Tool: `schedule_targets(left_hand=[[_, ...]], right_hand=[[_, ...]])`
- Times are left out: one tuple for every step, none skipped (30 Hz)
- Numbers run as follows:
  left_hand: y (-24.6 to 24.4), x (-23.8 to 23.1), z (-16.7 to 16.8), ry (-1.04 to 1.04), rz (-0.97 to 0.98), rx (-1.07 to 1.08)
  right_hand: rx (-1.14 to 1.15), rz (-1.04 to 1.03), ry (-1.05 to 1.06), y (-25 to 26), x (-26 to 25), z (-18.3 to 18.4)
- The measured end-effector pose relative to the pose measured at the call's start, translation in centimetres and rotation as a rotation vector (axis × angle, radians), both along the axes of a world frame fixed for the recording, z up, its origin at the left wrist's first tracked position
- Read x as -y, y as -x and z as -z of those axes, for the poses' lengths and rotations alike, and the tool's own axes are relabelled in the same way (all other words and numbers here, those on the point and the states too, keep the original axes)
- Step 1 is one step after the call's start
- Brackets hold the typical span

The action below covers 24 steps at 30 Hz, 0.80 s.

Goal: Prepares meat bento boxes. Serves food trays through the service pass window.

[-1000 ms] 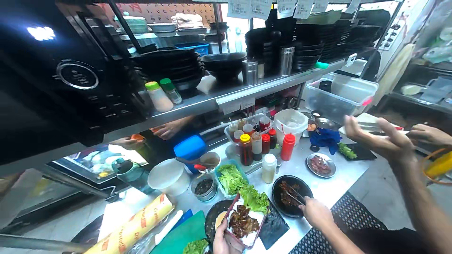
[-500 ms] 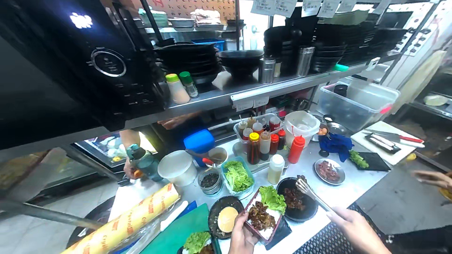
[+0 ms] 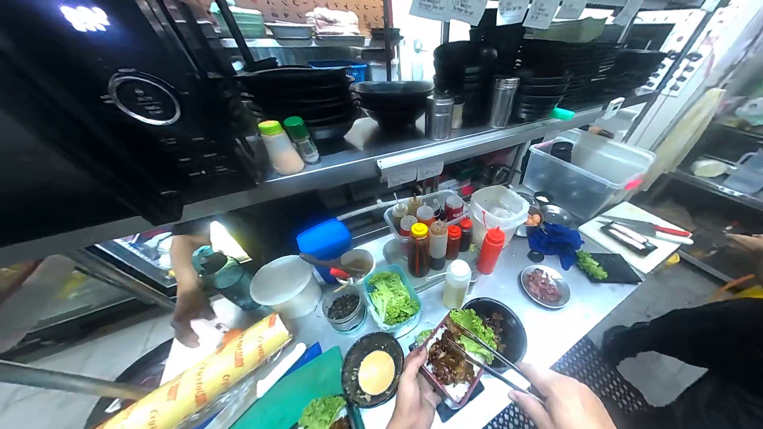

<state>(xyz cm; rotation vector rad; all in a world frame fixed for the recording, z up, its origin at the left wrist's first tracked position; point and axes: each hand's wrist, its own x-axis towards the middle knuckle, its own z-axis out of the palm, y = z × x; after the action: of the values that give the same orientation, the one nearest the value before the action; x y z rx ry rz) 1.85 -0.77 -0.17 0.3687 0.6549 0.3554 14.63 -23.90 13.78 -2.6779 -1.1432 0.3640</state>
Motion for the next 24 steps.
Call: schedule_targets(left_hand=[[0.2, -0.1, 0.0, -0.002, -0.001, 0.012], [0.3, -0.2, 0.0, -0.006, 0.001, 0.025], [0.4, -0.2, 0.0, -0.007, 0.002, 0.040], [0.6, -0.2, 0.0, -0.008, 0.003, 0.052], [0.7, -0.2, 0.0, -0.007, 0.002, 0.062], [0.8, -0.3, 0.1, -0.009, 0.000, 0.069], [1.0, -0.4, 0.2, -0.013, -0.004, 0.073], [1.2, -0.4, 0.1, -0.018, -0.011, 0.072], [1.4, -0.4, 0.1, -0.013, -0.014, 0.077], [1.5, -0.5, 0.2, -0.004, -0.016, 0.085], [1.6, -0.5, 0.3, 0.007, -0.014, 0.092], [1.7, -0.6, 0.4, 0.017, -0.011, 0.098], [1.8, -0.5, 0.4, 0.021, -0.007, 0.100], [1.8, -0.5, 0.4, 0.022, -0.004, 0.103], [1.8, -0.5, 0.4, 0.018, -0.002, 0.102], [1.9, -0.5, 0.4, 0.013, -0.004, 0.100], [2.0, -0.5, 0.5, 0.011, -0.006, 0.100], [2.1, -0.6, 0.5, 0.010, -0.006, 0.106], [2.2, -0.7, 0.6, 0.012, -0.004, 0.113], [2.3, -0.7, 0.6, 0.019, -0.001, 0.120], [2.3, -0.7, 0.6, 0.027, -0.001, 0.122], [2.3, -0.7, 0.7, 0.038, -0.002, 0.125], [2.4, -0.7, 0.7, 0.048, 0.001, 0.130], [2.4, -0.8, 0.7, 0.054, 0.006, 0.131]], right_hand=[[0.011, -0.008, 0.010, 0.2, -0.1, 0.0], [0.013, -0.021, 0.028, 0.4, -0.3, 0.1], [0.000, -0.039, 0.054, 0.8, -0.5, 0.1], [-0.024, -0.066, 0.075, 1.2, -0.8, 0.2], [-0.037, -0.093, 0.082, 1.5, -1.0, 0.2], [-0.032, -0.112, 0.079, 1.7, -1.0, 0.0], [-0.019, -0.118, 0.068, 1.8, -0.9, -0.3], [-0.003, -0.114, 0.052, 1.8, -0.8, -0.8], [0.019, -0.111, 0.039, 1.7, -0.7, -1.1], [0.036, -0.109, 0.037, 1.6, -0.6, -1.4], [0.045, -0.110, 0.048, 1.5, -0.7, -1.5], [0.047, -0.112, 0.064, 1.5, -0.9, -1.5], [0.048, -0.121, 0.076, 1.6, -1.1, -1.3], [0.047, -0.137, 0.081, 1.7, -1.3, -1.1], [0.037, -0.156, 0.083, 1.9, -1.5, -0.9], [0.027, -0.172, 0.081, 2.0, -1.6, -0.8], [0.027, -0.176, 0.072, 2.0, -1.6, -0.9], [0.040, -0.170, 0.062, 1.9, -1.6, -1.1], [0.063, -0.165, 0.055, 1.7, -1.5, -1.2], [0.078, -0.165, 0.056, 1.5, -1.4, -1.4], [0.087, -0.170, 0.068, 1.3, -1.3, -1.5], [0.099, -0.174, 0.074, 1.2, -1.3, -1.6], [0.110, -0.173, 0.063, 1.2, -1.3, -1.6], [0.119, -0.168, 0.042, 1.3, -1.2, -1.7]])
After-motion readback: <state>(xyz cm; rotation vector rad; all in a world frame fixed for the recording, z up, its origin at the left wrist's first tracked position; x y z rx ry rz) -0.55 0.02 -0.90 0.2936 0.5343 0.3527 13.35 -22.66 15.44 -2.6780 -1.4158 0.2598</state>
